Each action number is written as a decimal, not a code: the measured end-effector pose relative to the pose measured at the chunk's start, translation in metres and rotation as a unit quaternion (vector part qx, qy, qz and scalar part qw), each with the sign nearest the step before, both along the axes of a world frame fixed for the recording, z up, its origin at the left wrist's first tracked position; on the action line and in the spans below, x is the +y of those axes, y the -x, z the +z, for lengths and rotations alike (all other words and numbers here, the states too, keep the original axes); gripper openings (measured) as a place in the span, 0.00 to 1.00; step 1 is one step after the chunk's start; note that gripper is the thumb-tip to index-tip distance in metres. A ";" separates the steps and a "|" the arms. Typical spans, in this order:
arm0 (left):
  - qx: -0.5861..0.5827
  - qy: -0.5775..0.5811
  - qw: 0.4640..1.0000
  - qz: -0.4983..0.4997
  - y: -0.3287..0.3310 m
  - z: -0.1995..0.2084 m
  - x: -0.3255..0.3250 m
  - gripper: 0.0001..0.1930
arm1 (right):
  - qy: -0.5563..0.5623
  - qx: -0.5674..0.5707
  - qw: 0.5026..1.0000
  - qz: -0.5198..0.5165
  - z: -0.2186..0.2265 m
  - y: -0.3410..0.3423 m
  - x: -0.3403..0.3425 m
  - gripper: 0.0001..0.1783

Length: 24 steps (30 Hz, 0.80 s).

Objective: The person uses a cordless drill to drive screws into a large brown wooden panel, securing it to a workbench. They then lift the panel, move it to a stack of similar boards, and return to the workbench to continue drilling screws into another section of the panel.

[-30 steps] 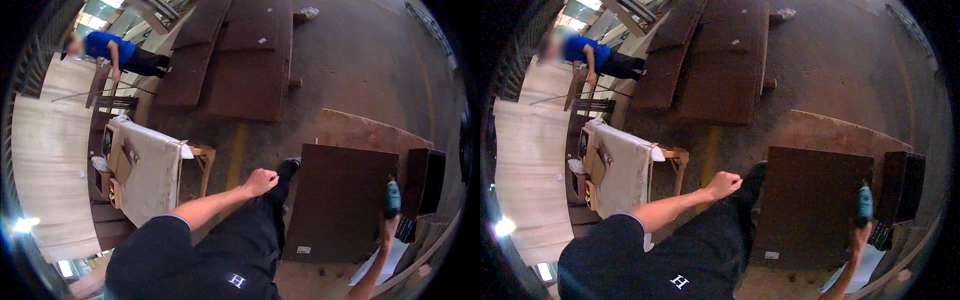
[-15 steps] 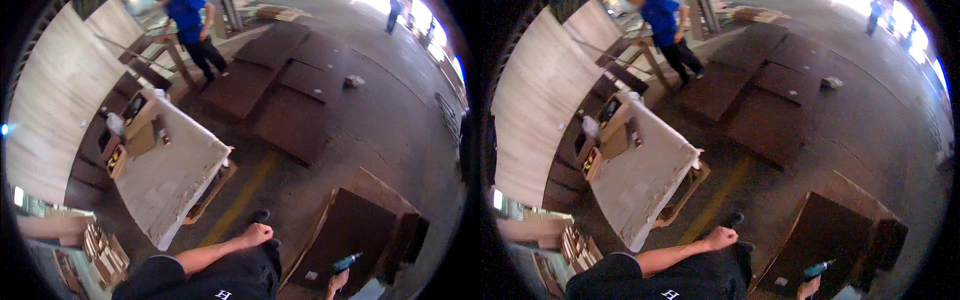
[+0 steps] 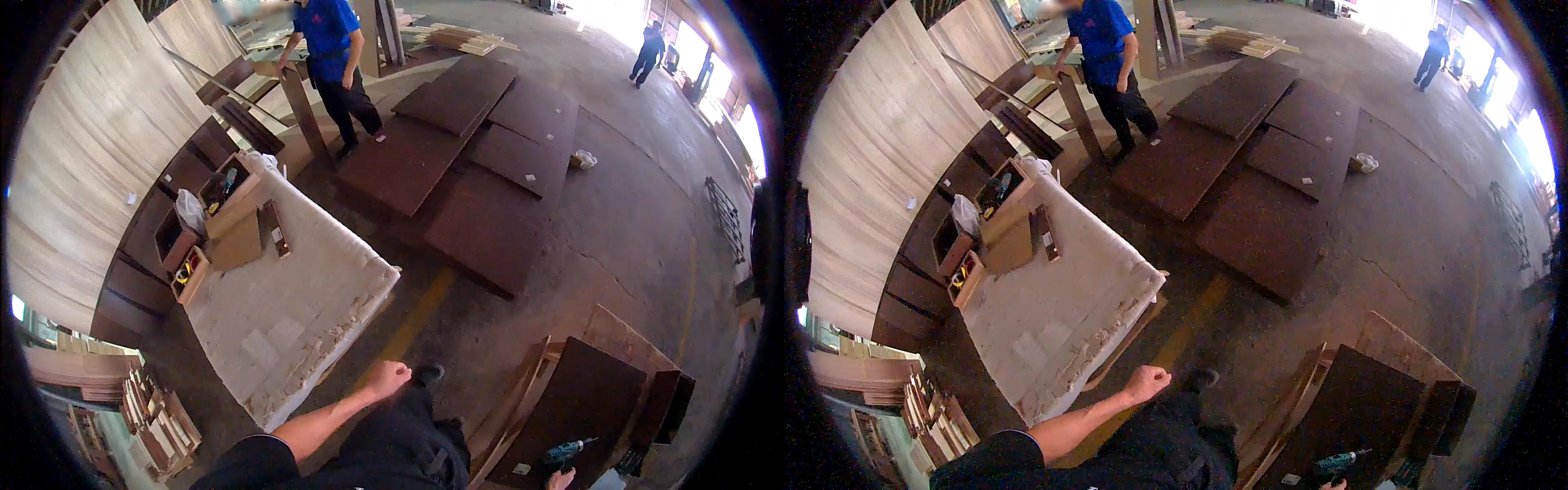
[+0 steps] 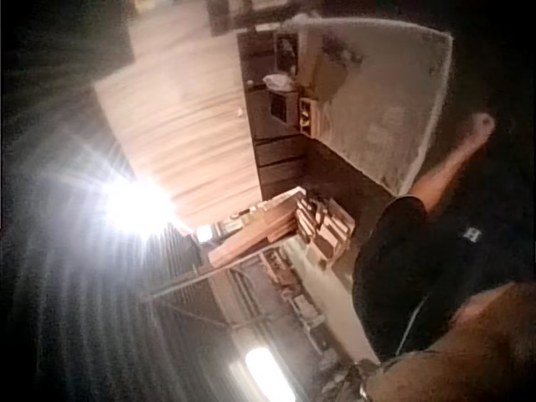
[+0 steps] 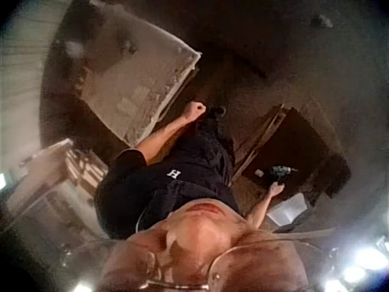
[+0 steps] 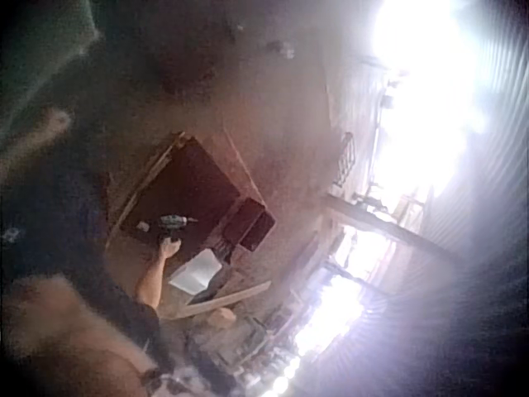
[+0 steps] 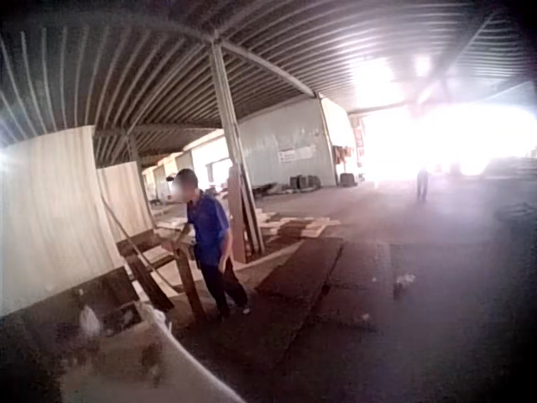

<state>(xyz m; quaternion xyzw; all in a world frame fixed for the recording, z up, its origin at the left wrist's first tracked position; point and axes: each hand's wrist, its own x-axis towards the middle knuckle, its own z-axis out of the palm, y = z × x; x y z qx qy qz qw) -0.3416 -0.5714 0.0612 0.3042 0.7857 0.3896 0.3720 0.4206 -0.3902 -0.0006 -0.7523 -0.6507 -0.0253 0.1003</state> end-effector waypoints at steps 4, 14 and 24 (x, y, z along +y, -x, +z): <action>0.043 0.088 0.995 -0.003 0.010 0.023 -0.058 0.17 | 0.099 0.091 0.988 -0.076 0.042 0.122 -0.073 0.23; 0.020 0.059 0.979 -0.193 -0.116 0.037 0.028 0.15 | 0.139 0.216 0.925 -0.280 0.017 0.006 -0.228 0.28; -0.129 0.167 0.949 -0.236 -0.239 0.035 0.003 0.19 | 0.065 0.258 0.865 -0.426 0.019 -0.036 -0.293 0.27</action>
